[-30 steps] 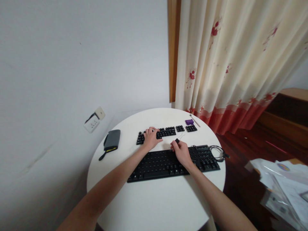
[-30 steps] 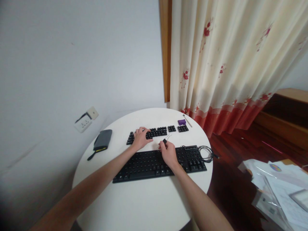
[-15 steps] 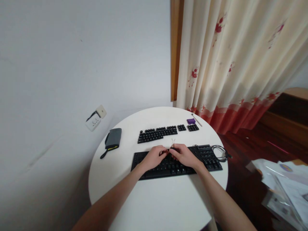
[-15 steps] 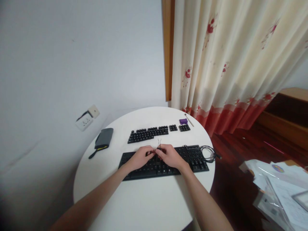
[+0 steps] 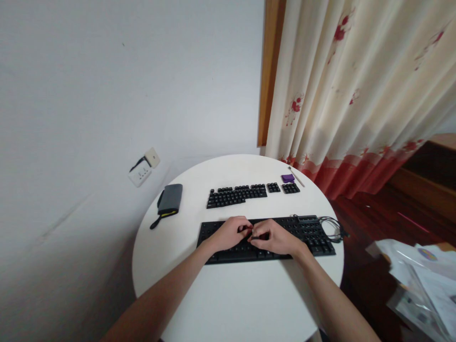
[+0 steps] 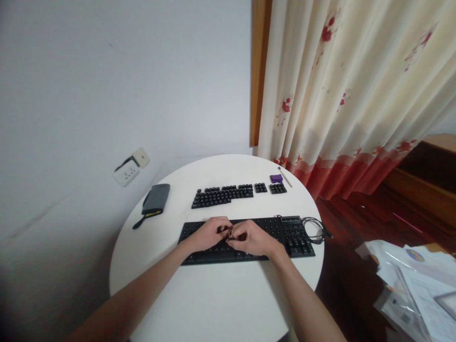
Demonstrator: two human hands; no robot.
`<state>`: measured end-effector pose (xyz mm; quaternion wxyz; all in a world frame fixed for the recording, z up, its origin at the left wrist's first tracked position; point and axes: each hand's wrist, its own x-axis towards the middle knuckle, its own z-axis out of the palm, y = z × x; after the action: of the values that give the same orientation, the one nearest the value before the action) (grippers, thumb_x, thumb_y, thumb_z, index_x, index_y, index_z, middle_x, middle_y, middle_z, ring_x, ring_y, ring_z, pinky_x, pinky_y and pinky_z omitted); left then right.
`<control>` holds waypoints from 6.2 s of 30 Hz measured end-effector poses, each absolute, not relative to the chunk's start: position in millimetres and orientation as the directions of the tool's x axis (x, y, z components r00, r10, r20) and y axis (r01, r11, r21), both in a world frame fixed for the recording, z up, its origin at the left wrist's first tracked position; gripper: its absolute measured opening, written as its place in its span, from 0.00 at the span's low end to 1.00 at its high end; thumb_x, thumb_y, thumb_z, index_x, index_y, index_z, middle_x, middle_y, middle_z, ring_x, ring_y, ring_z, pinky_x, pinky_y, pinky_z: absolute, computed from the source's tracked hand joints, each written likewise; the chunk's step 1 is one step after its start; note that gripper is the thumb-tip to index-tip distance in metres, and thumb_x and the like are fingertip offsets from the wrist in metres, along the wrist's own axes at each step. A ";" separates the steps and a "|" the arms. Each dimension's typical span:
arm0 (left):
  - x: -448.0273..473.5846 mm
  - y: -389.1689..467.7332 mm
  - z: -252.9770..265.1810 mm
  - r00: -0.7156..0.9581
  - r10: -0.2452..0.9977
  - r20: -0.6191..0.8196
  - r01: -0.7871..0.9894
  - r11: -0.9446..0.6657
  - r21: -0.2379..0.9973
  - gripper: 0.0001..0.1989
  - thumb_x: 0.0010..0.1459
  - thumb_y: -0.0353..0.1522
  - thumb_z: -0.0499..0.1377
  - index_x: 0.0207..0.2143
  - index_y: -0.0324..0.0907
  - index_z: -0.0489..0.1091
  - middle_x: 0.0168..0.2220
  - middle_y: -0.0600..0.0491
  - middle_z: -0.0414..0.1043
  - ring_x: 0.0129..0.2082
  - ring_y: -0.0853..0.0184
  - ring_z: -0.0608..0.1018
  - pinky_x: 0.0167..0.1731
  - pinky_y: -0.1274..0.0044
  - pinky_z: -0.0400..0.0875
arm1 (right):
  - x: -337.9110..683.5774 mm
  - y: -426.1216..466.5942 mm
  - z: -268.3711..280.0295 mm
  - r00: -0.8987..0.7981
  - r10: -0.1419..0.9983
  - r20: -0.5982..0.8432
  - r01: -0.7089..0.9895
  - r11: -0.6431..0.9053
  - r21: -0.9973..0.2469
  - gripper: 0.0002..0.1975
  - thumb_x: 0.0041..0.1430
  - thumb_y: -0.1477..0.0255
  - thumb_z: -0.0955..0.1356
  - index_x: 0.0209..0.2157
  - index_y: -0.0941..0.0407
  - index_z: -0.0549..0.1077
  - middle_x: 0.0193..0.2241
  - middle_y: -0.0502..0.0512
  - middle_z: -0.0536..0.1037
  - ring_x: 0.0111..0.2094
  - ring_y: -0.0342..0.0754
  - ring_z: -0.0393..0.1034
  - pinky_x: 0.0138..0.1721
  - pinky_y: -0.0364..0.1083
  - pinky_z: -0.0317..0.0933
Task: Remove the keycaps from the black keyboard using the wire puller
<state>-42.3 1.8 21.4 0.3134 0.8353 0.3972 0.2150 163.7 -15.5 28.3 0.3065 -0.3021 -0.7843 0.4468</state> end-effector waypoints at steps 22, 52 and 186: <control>-35.1 -6.3 16.2 0.645 0.760 0.083 0.607 -0.575 0.549 0.11 0.45 0.37 0.71 0.30 0.45 0.75 0.39 0.55 0.74 0.45 0.59 0.71 0.46 0.69 0.59 | 157.2 -7.9 14.4 -0.556 0.807 0.199 0.271 0.402 -0.875 0.21 0.68 0.62 0.59 0.26 0.57 0.72 0.22 0.50 0.73 0.24 0.43 0.66 0.29 0.42 0.60; -30.3 -12.9 26.1 0.557 0.756 0.344 0.645 -0.655 0.394 0.10 0.64 0.31 0.55 0.47 0.47 0.69 0.45 0.51 0.73 0.48 0.60 0.71 0.49 0.67 0.64 | 154.7 1.7 2.6 -0.231 0.938 0.258 0.261 0.316 -0.912 0.19 0.67 0.58 0.59 0.27 0.54 0.66 0.19 0.48 0.73 0.21 0.44 0.66 0.28 0.43 0.60; -53.1 4.6 13.0 0.674 0.719 0.172 0.601 -0.668 0.438 0.16 0.63 0.30 0.57 0.52 0.52 0.69 0.52 0.51 0.66 0.53 0.60 0.68 0.55 0.64 0.62 | 167.0 -11.0 24.8 -0.605 0.748 0.275 0.300 0.534 -0.791 0.19 0.63 0.64 0.64 0.19 0.55 0.65 0.21 0.48 0.67 0.24 0.43 0.57 0.30 0.43 0.56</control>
<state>-53.1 4.6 13.0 0.1753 0.8978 0.3676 0.1673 167.0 -11.0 24.8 0.3090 -0.3198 -0.8193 0.3619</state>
